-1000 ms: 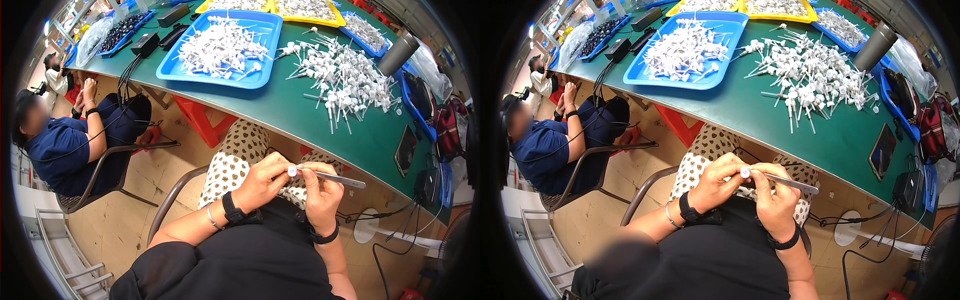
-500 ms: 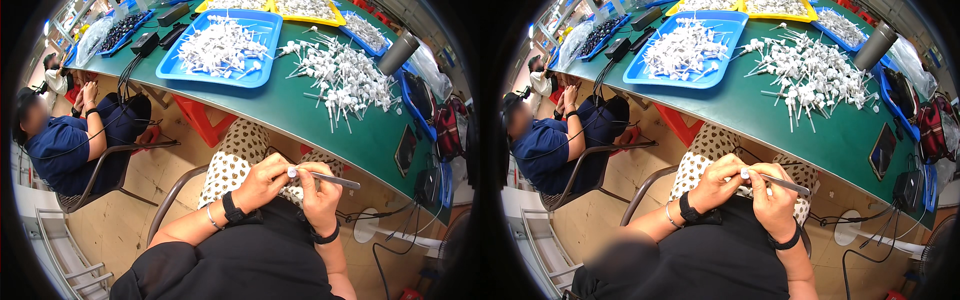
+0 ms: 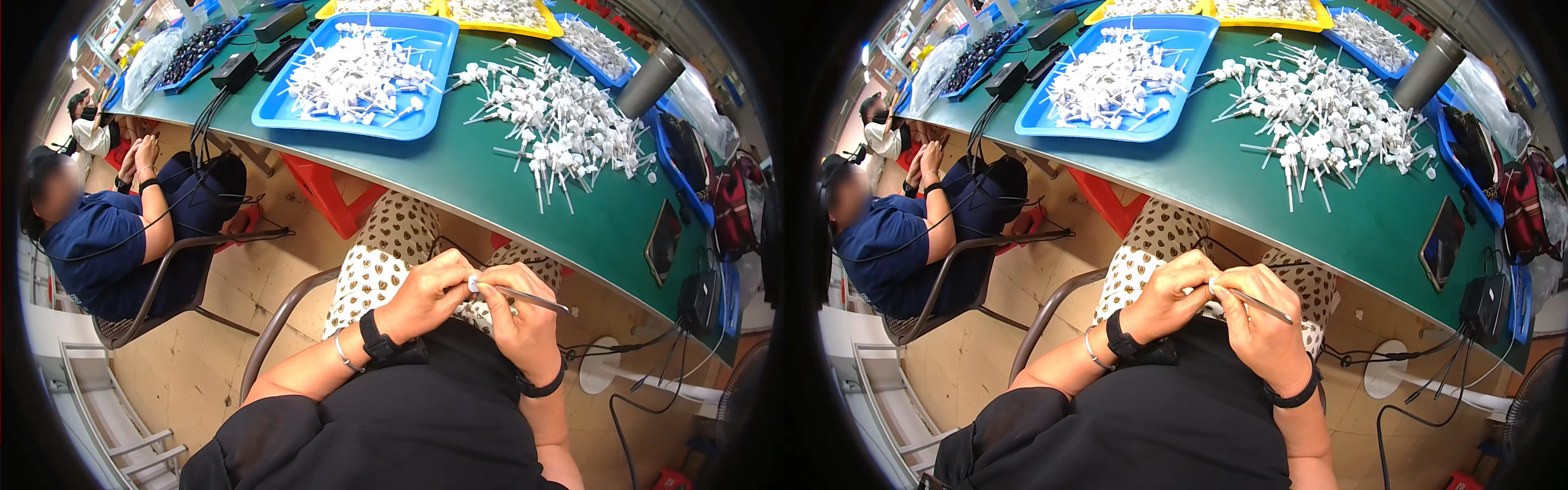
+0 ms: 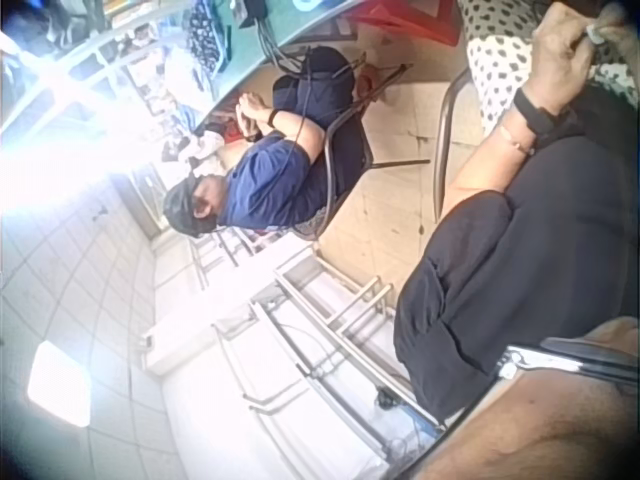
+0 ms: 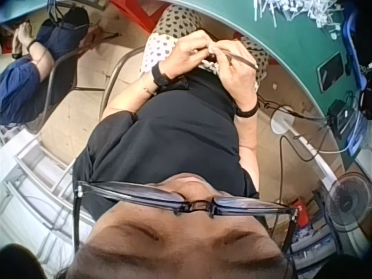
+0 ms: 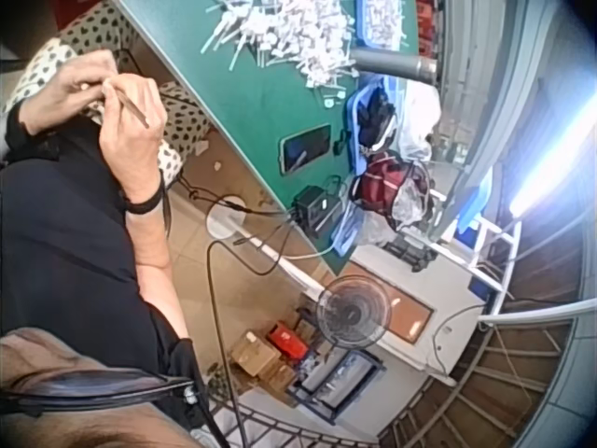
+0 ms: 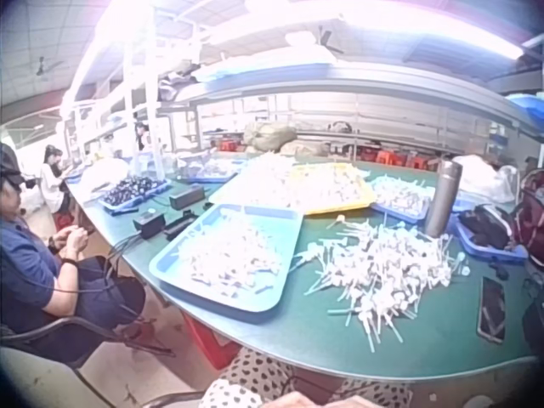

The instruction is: The person sits at a green workbench and repeatedly picks up small white plastic components from a pile. Using a metal tool, they manipulate each component individually before placing it into a blue tray. The process is repetitive and focused on the assembly of small parts.

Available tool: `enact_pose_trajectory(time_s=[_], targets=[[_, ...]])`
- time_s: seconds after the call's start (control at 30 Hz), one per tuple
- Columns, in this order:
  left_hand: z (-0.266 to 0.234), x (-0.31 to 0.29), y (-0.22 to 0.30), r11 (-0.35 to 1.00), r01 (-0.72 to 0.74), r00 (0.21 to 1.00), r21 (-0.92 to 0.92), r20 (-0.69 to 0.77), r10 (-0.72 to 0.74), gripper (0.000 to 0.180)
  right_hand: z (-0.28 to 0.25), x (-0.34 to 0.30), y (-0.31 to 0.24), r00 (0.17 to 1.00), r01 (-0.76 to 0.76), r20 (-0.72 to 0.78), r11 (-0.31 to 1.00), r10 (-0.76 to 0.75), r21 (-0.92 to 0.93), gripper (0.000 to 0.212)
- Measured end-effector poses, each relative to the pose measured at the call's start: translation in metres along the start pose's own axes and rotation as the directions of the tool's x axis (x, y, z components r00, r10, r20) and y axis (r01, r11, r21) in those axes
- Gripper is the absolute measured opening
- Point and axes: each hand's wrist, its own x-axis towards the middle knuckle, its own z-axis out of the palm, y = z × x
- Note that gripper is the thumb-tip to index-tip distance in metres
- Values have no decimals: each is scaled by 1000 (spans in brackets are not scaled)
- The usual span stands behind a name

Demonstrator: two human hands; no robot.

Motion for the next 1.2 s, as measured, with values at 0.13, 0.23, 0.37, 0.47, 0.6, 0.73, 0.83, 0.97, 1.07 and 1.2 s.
enact_pose_trajectory(time_s=[0.13, 0.23, 0.37, 0.47, 0.6, 0.73, 0.83, 0.97, 1.07, 1.2], targets=[[-3, 3, 6, 982, 110, 994, -156, -4, -112, 14, 5, -3, -4, 984, -133, -92, 972, 153, 193, 8], [-6, 6, 9, 947, 160, 986, -278, 8, -165, 14, 11, -9, 5, 958, -158, -190, 946, 217, 284, 10], [-5, 3, 3, 930, 174, 983, -322, 7, -182, 17, 12, -11, 8, 939, -161, -242, 933, 245, 322, 10], [-7, 3, 3, 928, 187, 982, -323, 24, -190, 19, 12, -12, 8, 937, -165, -241, 929, 252, 331, 11], [-6, 2, 6, 906, 219, 975, -361, 37, -221, 19, 9, -13, 5, 920, -204, -239, 899, 312, 387, 11], [-15, 12, 20, 933, 165, 986, -319, 22, -166, 18, 5, -10, 1, 897, -143, -310, 871, 315, 470, 12], [-55, 50, 39, 982, -174, 981, 69, -78, 179, 17, -4, -9, 2, 890, -108, -343, 869, 301, 482, 14], [-125, 116, 49, 835, -180, 871, 520, -310, 380, 15, -10, -8, 2, 864, -80, -398, 864, 309, 498, 13], [-181, 149, 13, 466, 75, 907, 881, -255, 334, 48, -13, -7, 1, 866, -84, -386, 854, 317, 514, 13], [-136, 171, 17, 542, -161, 930, 825, -57, 363, 44, -15, -8, 4, 856, -72, -411, 861, 312, 504, 13]])
